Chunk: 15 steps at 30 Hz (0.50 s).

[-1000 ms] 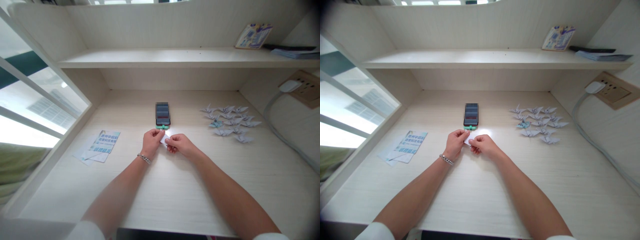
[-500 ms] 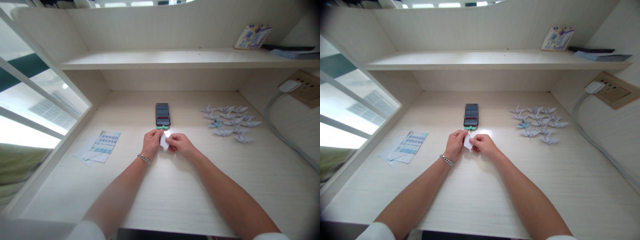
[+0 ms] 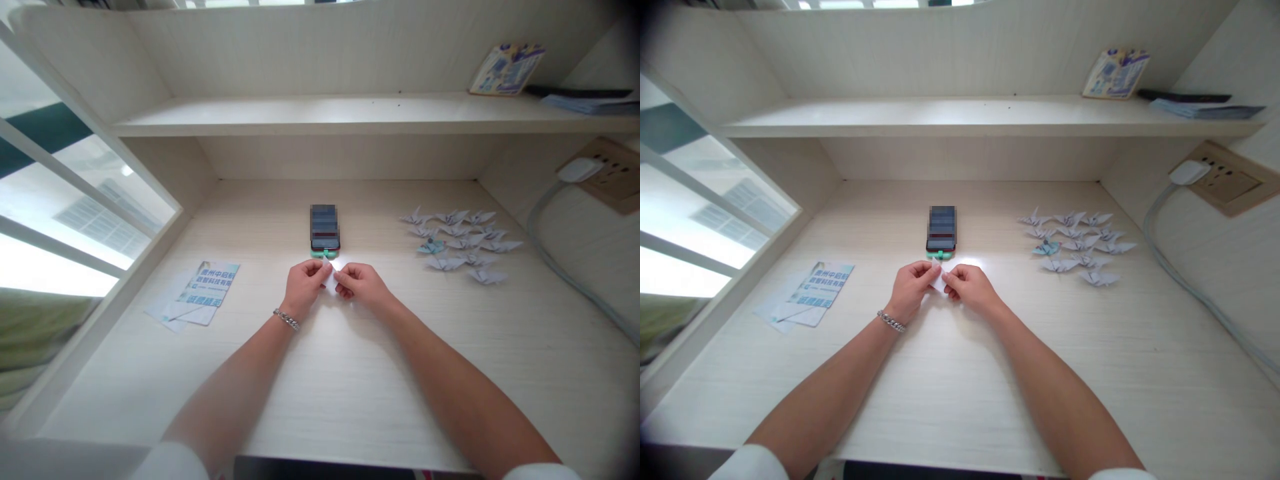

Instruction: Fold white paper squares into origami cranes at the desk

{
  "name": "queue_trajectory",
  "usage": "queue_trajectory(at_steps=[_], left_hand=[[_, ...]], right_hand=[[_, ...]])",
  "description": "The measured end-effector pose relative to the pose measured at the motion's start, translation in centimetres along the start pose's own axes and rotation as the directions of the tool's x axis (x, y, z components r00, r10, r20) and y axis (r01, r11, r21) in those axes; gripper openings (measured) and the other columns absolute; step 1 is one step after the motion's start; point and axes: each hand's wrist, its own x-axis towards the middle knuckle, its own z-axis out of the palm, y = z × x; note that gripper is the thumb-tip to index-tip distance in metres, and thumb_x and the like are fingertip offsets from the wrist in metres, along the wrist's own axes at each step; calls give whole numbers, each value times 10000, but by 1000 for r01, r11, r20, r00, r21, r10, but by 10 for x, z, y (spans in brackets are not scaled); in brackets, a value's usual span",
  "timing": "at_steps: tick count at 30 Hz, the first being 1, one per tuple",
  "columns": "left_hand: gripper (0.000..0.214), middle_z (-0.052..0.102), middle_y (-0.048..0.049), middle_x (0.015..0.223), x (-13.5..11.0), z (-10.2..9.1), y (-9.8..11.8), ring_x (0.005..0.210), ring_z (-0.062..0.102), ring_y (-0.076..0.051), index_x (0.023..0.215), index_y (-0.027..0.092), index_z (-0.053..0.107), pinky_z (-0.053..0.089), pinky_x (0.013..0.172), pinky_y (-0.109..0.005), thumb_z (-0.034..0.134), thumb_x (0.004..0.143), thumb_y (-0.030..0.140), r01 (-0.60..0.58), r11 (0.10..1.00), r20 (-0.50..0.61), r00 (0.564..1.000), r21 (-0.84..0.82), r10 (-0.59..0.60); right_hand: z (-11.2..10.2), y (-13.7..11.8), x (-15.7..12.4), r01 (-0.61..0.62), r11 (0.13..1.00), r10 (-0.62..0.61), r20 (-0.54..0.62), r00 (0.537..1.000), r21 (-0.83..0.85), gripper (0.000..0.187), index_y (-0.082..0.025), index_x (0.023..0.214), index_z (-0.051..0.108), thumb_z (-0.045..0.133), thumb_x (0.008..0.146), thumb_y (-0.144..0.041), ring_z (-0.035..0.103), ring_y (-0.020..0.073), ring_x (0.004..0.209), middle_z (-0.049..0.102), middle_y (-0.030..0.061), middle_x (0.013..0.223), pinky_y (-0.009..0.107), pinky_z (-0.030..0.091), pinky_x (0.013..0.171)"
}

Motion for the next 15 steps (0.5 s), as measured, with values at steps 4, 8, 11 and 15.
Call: queue_trajectory(at_steps=[4, 8, 11, 15], left_hand=[[270, 605, -28, 620, 0, 0, 1, 547, 530, -103, 698, 120, 650, 420, 487, -207, 653, 673, 388, -11, 999, -13, 1000, 30, 11], [273, 633, -45, 670, -1, 1, 4, 587, 555, -115, 752, 117, 670, 436, 514, -211, 650, 682, 380, -11, 1000, 22, 1000, 27, 11], [325, 663, -59, 751, -4, 1, 5, 644, 594, -136, 896, 125, 650, 476, 580, -238, 679, 657, 343, 4, 999, 53, 999, -52, -2], [380, 666, -39, 720, -7, 2, 3, 630, 613, -137, 959, 153, 577, 497, 616, -265, 707, 630, 290, -20, 995, -10, 1000, -97, 19]], right_hand=[[0, -3, -2, 23, 998, -24, -4, 1000, -53, 337, -171, 616, 512, 607, 705, -482, 511, 96, 429, 591, -5, 537, 221, 420, 433], [0, -5, -2, 24, 1000, -25, -33, 999, -19, 305, -172, 690, 545, 613, 697, -469, 521, 104, 443, 586, -12, 542, 230, 436, 452], [1, -3, -1, 57, 998, -56, -118, 991, -1, 287, -163, 698, 564, 621, 690, -445, 527, 109, 454, 584, -8, 535, 237, 445, 471], [3, -2, -2, 113, 993, -106, -220, 970, 20, 271, -160, 798, 602, 624, 688, -407, 581, 142, 558, 620, 22, 618, 242, 459, 488]])
